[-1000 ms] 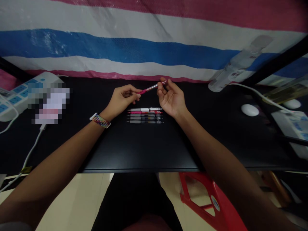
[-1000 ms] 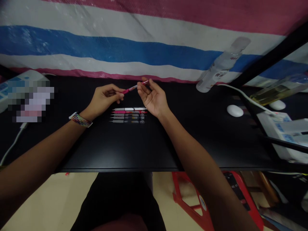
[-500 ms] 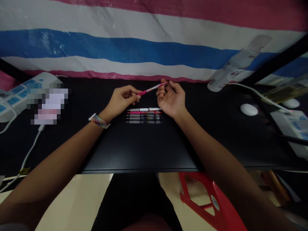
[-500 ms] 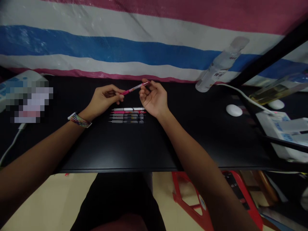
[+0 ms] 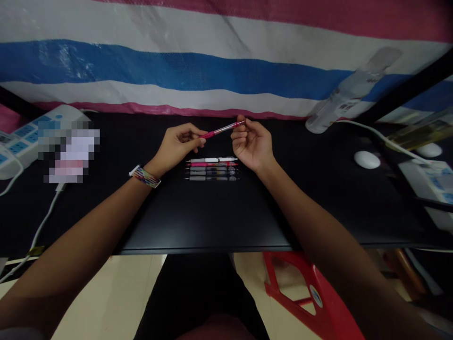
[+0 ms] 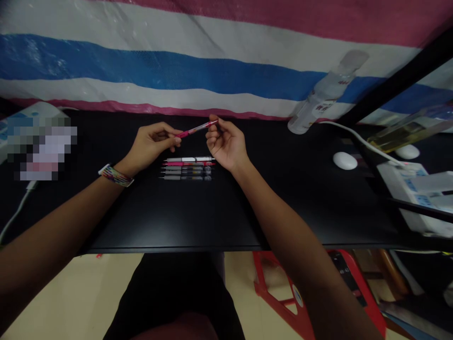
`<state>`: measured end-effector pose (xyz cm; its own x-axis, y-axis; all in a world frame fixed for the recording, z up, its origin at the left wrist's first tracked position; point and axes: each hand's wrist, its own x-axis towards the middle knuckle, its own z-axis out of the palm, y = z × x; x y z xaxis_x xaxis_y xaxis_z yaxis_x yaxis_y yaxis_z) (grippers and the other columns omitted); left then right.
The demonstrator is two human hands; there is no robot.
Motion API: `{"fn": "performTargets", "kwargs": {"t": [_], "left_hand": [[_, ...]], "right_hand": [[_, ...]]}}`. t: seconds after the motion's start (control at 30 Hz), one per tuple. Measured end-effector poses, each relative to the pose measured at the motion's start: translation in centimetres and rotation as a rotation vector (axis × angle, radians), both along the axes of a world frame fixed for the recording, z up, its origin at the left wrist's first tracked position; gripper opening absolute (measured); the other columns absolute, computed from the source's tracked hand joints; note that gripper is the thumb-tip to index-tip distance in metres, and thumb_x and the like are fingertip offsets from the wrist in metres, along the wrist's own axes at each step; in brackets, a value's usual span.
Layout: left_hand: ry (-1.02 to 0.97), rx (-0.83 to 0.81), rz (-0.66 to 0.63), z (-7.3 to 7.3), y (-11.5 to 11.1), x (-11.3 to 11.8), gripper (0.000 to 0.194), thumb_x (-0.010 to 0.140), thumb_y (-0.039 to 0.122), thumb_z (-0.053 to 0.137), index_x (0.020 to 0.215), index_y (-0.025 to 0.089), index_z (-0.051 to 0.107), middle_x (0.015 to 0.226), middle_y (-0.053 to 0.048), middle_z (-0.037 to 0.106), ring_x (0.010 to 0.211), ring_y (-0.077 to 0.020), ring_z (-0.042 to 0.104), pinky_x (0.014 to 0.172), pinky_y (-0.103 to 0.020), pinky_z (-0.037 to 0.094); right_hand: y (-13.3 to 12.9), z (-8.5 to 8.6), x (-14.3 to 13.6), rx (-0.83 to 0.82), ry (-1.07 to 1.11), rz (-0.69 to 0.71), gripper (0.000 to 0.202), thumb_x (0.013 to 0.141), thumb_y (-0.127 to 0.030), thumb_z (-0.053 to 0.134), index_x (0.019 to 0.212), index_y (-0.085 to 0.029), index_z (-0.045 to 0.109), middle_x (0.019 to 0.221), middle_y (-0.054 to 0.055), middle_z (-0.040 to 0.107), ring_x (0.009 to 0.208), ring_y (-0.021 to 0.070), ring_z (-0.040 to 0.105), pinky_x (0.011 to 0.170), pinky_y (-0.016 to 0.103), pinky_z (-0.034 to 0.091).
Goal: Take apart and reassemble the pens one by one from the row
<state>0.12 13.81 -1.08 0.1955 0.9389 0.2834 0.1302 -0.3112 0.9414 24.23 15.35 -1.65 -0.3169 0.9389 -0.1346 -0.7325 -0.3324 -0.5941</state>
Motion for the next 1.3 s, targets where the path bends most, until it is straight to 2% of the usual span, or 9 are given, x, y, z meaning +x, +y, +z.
{"fn": "performTargets", "kwargs": {"t": [0.17,0.33,0.5,0.67,0.93,1.03,1.13,1.23,1.3], "left_hand": [[-0.01,-0.005,0.005,0.0,0.1,-0.1,0.018,0.081,0.022,0.093,0.095,0.017,0.083,0.077,-0.004,0.078,0.06,-0.0124,0.066,0.058,-0.026,0.058],[-0.024,0.012,0.003,-0.1,0.1,-0.3,0.019,0.084,0.027,0.092,0.097,0.016,0.083,0.078,-0.005,0.078,0.062,-0.0129,0.068,0.059,-0.026,0.059],[-0.033,-0.013,0.039,-0.3,0.0,-0.5,0.029,0.083,0.038,0.095,0.096,0.017,0.08,0.082,-0.005,0.079,0.073,-0.0172,0.075,0.065,-0.028,0.064],[-0.06,-0.005,0.05,-0.5,0.1,-0.7,0.025,0.084,0.032,0.096,0.096,0.017,0.079,0.082,-0.005,0.078,0.07,-0.0157,0.074,0.069,-0.029,0.064],[-0.008,0.031,0.07,-0.8,0.3,-0.8,0.035,0.09,0.051,0.091,0.095,0.019,0.079,0.08,-0.004,0.077,0.07,-0.0149,0.072,0.067,-0.027,0.06],[0.043,0.038,0.073,-0.8,0.1,-0.8,0.032,0.089,0.048,0.09,0.096,0.018,0.082,0.084,-0.005,0.078,0.072,-0.0158,0.071,0.07,-0.028,0.06],[0.107,0.052,0.084,-0.7,0.0,-0.7,0.024,0.09,0.041,0.088,0.096,0.018,0.084,0.085,-0.006,0.08,0.074,-0.017,0.071,0.072,-0.03,0.059],[0.154,0.084,0.097,-0.5,-0.3,-0.7,0.017,0.09,0.035,0.085,0.094,0.018,0.085,0.086,-0.006,0.081,0.077,-0.0184,0.072,0.075,-0.033,0.058],[0.177,0.109,0.107,-0.4,-0.6,-0.7,0.016,0.09,0.035,0.083,0.092,0.019,0.085,0.088,-0.007,0.082,0.081,-0.0197,0.073,0.078,-0.034,0.058]], "right_hand": [[-0.5,0.7,0.0,-0.03,-0.073,-0.041,0.025,0.099,-0.043,0.076,0.116,-0.025,0.073,0.076,-0.003,0.072,0.067,0.0136,0.067,0.06,0.023,0.059],[-0.9,1.3,0.2,0.005,-0.179,-0.059,0.036,0.099,-0.056,0.07,0.12,-0.028,0.075,0.092,0.001,0.081,0.074,0.0164,0.07,0.06,0.026,0.058],[-0.1,0.4,0.2,0.138,-0.393,-0.108,0.032,0.096,-0.054,0.077,0.111,-0.026,0.076,0.087,0.0,0.081,0.064,0.0135,0.065,0.054,0.025,0.05],[0.0,-0.4,0.1,0.283,-0.54,-0.15,0.031,0.093,-0.052,0.085,0.107,-0.026,0.076,0.085,0.0,0.078,0.062,0.0125,0.065,0.053,0.025,0.048],[-0.4,-1.4,1.0,0.471,-0.716,-0.225,0.024,0.088,-0.044,0.089,0.103,-0.026,0.083,0.092,0.002,0.08,0.069,0.0129,0.067,0.058,0.025,0.053],[-0.6,-1.5,1.3,0.561,-0.817,-0.218,0.017,0.089,-0.039,0.087,0.098,-0.025,0.085,0.091,0.003,0.081,0.077,0.0162,0.071,0.064,0.028,0.057],[-1.1,-1.3,1.7,0.632,-0.916,-0.213,0.012,0.093,-0.035,0.081,0.098,-0.025,0.087,0.098,0.004,0.083,0.092,0.0208,0.076,0.08,0.035,0.062],[-1.6,-1.2,2.0,0.668,-1.009,-0.249,0.016,0.098,-0.031,0.072,0.098,-0.027,0.088,0.105,0.004,0.085,0.104,0.0244,0.077,0.097,0.043,0.061],[-1.8,-1.3,2.0,0.681,-1.062,-0.267,0.019,0.099,-0.03,0.069,0.097,-0.027,0.087,0.106,0.004,0.086,0.107,0.0261,0.078,0.103,0.046,0.06]]}}
